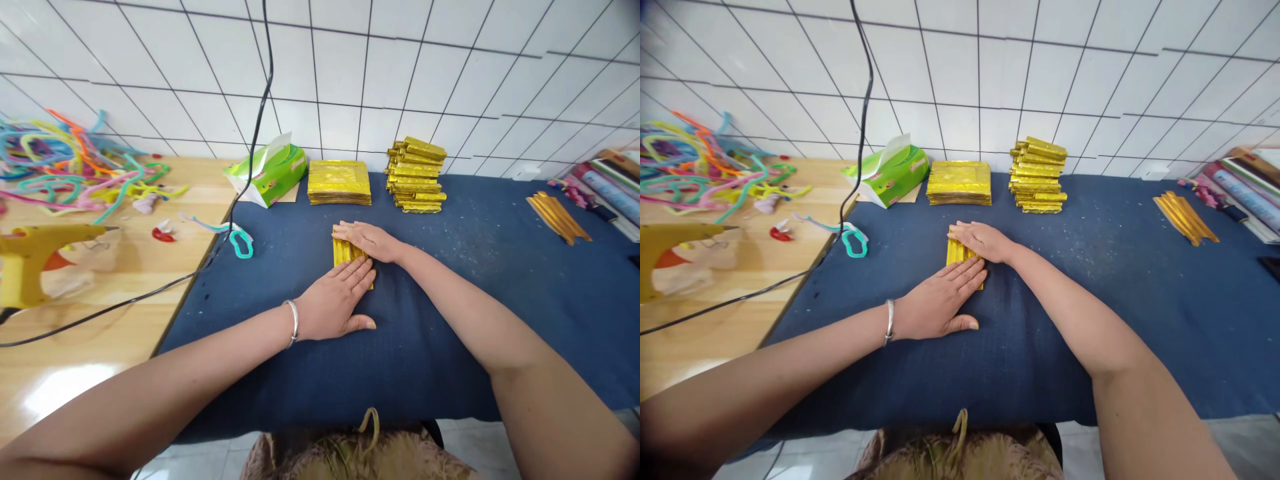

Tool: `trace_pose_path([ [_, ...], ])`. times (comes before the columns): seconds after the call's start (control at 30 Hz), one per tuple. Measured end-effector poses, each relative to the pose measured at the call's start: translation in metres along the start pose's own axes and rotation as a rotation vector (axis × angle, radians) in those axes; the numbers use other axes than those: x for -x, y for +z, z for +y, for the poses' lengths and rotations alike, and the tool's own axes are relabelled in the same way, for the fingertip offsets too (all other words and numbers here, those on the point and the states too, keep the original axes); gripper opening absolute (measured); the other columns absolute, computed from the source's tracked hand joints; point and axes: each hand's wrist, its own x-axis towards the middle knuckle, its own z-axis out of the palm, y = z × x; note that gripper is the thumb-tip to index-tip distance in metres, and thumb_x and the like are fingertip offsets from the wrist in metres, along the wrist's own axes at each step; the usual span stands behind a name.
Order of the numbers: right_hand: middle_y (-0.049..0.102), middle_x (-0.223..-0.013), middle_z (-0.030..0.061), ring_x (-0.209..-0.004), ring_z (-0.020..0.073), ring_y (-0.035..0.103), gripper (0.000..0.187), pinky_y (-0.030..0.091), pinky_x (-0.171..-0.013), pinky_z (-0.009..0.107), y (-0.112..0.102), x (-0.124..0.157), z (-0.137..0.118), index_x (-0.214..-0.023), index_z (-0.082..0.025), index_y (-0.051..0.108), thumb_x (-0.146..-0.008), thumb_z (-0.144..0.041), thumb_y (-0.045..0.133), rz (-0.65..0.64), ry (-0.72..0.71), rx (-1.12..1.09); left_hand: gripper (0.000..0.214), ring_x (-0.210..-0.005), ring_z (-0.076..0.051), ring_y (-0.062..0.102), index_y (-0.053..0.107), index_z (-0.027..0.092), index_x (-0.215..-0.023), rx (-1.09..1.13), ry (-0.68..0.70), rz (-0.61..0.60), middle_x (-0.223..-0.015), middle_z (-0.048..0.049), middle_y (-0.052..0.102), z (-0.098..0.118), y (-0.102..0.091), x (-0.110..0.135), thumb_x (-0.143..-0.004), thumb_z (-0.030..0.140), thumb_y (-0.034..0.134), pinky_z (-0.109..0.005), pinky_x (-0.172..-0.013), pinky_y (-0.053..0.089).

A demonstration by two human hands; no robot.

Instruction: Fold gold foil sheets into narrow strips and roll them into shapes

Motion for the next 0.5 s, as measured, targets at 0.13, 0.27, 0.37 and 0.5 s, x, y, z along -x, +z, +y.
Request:
trace_pose_path([
  [0.13,0.036,-0.150,0.0038,-0.141,0.0165,0.025,0.052,0.020,-0.114,0.041,0.002,-0.003,0.004,-0.139,-0.023,0.042,-0.097,-0.048,0.024,-0.049,-0.041,0.161,0.090,-0.145,-0.030,0.009,0.026,0.006,-0.145,0.002,0.003,-0.005,-0.154,-0.0188,0.016,0.006,-0.001,0.003,-0.085,0.072,0.019,-0.042,-0.117,0.010],
  [0.27,0.036,-0.150,0.0039,-0.141,0.0167,0.025,0.048,0.022,-0.113,0.042,0.005,-0.004,0.009,-0.140,-0.024,0.040,-0.096,-0.040,0.030,-0.024,-0.080,0.229,0.090,-0.144,-0.031,0.010,0.025,0.006,-0.145,0.003,-0.002,-0.001,-0.154,-0.0192,0.016,0.007,0.000,0.004,-0.085,0.073,0.019,-0.043,-0.117,0.011],
  [0.37,0.038,-0.149,0.0049,-0.140,0.0187,0.027,0.046,0.024,-0.112,0.045,0.008,-0.005,0.014,-0.140,-0.025,0.040,-0.096,-0.037,0.033,-0.003,-0.119,0.229,0.091,-0.144,-0.031,0.010,0.025,0.006,-0.145,0.007,-0.006,-0.004,-0.154,-0.0190,0.017,0.013,0.001,0.006,-0.085,0.073,0.018,-0.043,-0.117,0.010],
  [0.5,0.038,-0.148,0.0048,-0.140,0.0199,0.027,0.046,0.025,-0.112,0.046,0.010,-0.007,0.019,-0.141,-0.026,0.039,-0.095,-0.035,0.034,0.009,-0.151,0.230,0.093,-0.144,-0.031,0.009,0.025,0.005,-0.145,0.026,-0.006,-0.017,-0.154,-0.0200,0.016,0.021,-0.001,0.008,-0.084,0.074,0.019,-0.043,-0.117,0.008],
])
